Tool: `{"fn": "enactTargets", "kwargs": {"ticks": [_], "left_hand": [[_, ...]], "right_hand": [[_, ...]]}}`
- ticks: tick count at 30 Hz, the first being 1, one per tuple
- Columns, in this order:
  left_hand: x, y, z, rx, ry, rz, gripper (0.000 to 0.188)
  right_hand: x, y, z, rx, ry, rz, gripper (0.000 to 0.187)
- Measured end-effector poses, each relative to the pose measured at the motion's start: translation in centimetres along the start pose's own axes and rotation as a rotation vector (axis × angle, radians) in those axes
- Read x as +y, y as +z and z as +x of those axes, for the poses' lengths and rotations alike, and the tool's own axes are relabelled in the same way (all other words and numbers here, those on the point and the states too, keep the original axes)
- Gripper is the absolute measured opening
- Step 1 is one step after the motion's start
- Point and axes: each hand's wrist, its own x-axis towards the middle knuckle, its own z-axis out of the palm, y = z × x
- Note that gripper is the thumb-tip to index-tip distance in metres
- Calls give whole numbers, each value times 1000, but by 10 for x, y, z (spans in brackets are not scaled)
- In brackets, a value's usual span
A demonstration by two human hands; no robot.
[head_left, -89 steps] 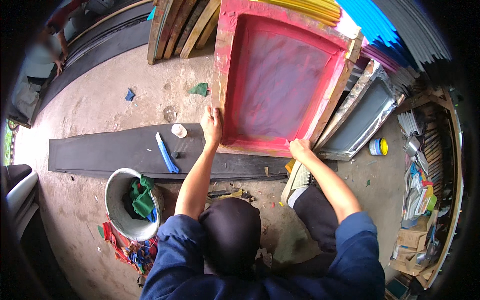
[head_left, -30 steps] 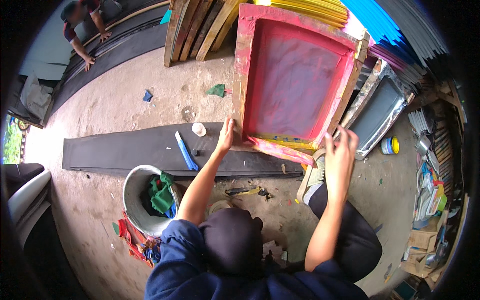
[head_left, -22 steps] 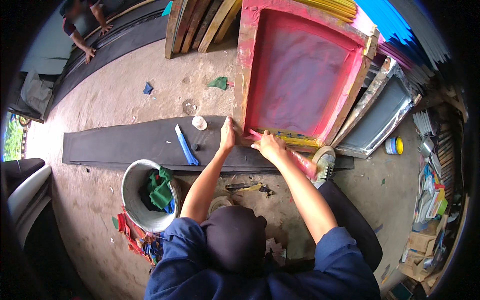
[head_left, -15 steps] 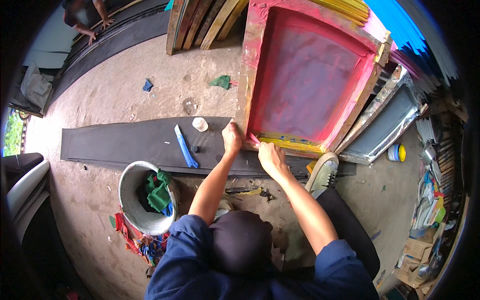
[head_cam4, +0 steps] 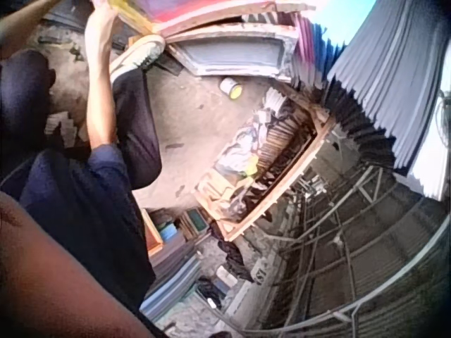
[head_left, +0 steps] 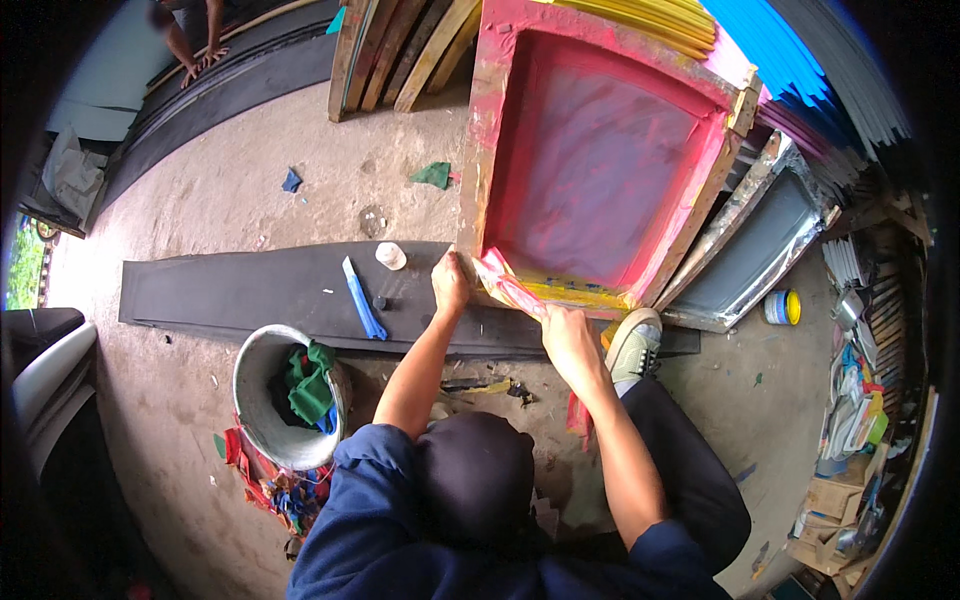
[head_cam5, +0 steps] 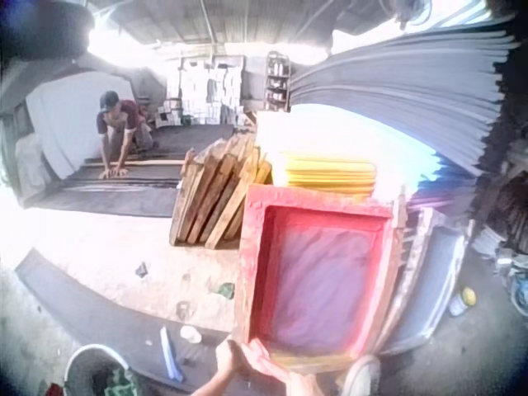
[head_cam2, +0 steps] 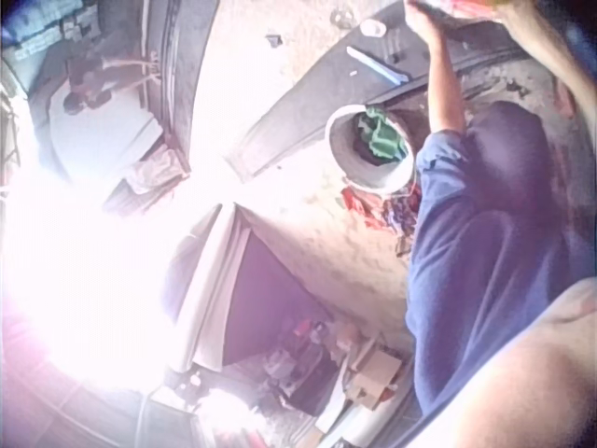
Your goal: The person sits on the floor and removes strips of colored tape from the edges of a rectangular frame. They peel the tape off by hand and place the removed pieces on the floor.
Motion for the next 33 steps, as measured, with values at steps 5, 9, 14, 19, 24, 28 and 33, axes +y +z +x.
{"fn": "enactTargets", "kwargs": {"ticks": [5,9,14,19,24,28,33], "left_hand": [[9,-5,-4,-70,-99,83,47],[10,-16,-5,-84,-104,133,50],[25,-28,-3,-242,-129,208,54],[21,-47,16,-375,101,172,43],[26,-46,36,-396,137,-82,34],[42,-50,59,-370,62,-266,39],[84,-32,79,-236,156,-338,38]], "right_hand": [[1,-19,-14,75,15,57,25],[3,-77,-23,16,145,28,22],[24,-81,-14,147,208,103,29],[66,-80,9,398,159,838,41],[63,-112,35,778,227,651,37],[-43,-91,49,698,69,-207,55],[-76,-37,83,89,-143,-637,72]]}}
